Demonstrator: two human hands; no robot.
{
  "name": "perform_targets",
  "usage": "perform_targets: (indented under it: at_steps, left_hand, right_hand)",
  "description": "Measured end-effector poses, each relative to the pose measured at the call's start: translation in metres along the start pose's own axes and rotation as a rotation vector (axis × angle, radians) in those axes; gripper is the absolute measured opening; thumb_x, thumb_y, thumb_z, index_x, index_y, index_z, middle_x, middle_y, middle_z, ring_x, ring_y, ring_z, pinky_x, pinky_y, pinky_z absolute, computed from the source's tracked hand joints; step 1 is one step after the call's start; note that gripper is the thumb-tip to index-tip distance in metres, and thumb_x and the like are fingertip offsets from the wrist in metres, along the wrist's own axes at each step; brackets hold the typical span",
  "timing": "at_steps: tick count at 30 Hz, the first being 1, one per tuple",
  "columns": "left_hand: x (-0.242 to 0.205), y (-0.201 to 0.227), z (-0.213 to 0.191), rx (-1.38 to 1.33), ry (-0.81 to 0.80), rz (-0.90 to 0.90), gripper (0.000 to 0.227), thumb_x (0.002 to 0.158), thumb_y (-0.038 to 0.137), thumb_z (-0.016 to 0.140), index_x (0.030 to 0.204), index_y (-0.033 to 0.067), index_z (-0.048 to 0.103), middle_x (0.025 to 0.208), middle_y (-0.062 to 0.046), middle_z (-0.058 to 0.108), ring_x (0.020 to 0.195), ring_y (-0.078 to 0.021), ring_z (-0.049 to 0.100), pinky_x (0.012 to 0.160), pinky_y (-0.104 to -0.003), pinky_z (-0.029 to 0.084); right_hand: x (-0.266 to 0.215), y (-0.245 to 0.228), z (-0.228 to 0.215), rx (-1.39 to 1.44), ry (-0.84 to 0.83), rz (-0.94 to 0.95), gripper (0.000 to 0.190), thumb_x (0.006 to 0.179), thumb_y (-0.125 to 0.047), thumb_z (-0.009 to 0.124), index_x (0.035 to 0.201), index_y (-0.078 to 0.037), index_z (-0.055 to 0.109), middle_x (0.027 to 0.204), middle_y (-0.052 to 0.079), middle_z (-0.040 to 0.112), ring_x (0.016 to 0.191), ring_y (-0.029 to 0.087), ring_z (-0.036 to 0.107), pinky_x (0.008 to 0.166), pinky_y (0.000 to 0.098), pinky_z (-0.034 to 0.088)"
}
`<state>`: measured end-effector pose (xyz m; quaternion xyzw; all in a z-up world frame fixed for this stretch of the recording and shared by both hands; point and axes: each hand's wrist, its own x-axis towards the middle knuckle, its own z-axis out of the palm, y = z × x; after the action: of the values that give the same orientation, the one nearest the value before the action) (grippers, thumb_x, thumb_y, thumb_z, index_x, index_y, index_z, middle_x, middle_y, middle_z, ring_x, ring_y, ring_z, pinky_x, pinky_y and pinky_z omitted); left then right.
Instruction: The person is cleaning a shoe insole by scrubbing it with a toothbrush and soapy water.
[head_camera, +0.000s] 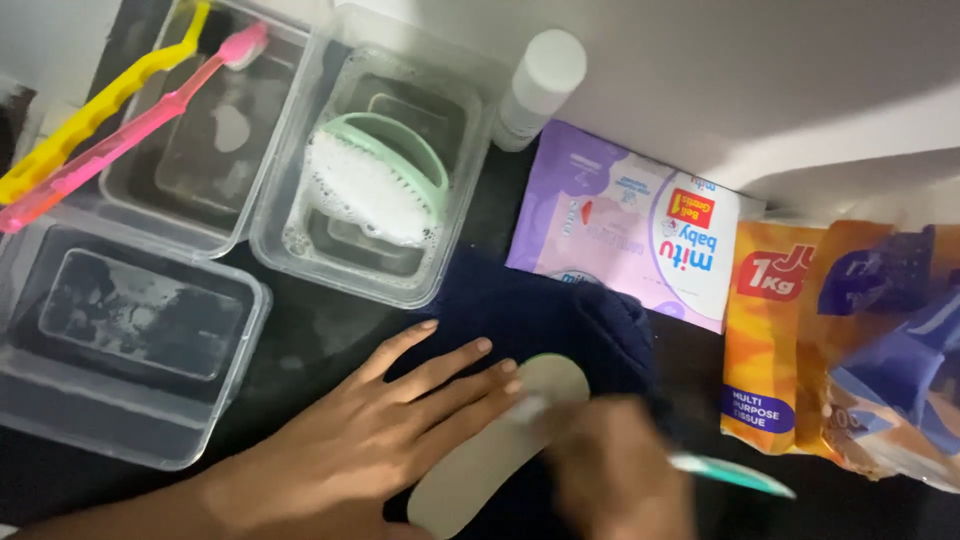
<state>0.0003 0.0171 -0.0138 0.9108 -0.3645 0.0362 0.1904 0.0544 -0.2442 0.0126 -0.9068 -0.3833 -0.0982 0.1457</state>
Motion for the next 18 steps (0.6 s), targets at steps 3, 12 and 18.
perform_targets:
  at_steps: [3,12,18]
  left_hand:
    - [0.001,0.000,-0.005,-0.089,-0.009,-0.017,0.104,0.095,0.081,0.028,0.163,0.0024,0.023,0.167,-0.013,0.037,0.156,-0.0341,0.031,0.122,-0.059,0.020]
    - [0.002,-0.001,0.007,0.098,0.093,-0.001,0.052,0.103,0.009,0.042,0.156,0.0054,0.041,0.160,-0.009,0.048,0.148,-0.0306,0.045,0.117,-0.057,0.035]
    - [0.003,-0.002,0.002,-0.019,0.017,-0.005,0.102,0.095,0.081,0.024,0.160,0.0030,0.031,0.164,-0.013,0.042,0.153,-0.0331,0.037,0.121,-0.058,0.024]
  right_hand:
    - [-0.020,-0.011,0.027,-0.015,0.010,0.000,0.014,0.096,0.000,0.067,0.109,0.002,0.072,0.095,0.010,0.061,0.078,0.026,0.056,0.065,0.0341,0.051]
    - [-0.024,-0.004,0.045,0.116,-1.374,0.717,0.018,0.091,-0.037,0.060,0.089,-0.026,0.075,0.080,-0.011,0.071,0.072,0.008,0.070,0.060,0.0288,0.049]
    - [-0.056,0.011,0.118,-0.150,-1.344,0.648,0.017,0.095,-0.028,0.056,0.094,-0.033,0.073,0.082,-0.007,0.074,0.072,0.012,0.073,0.061,0.0310,0.058]
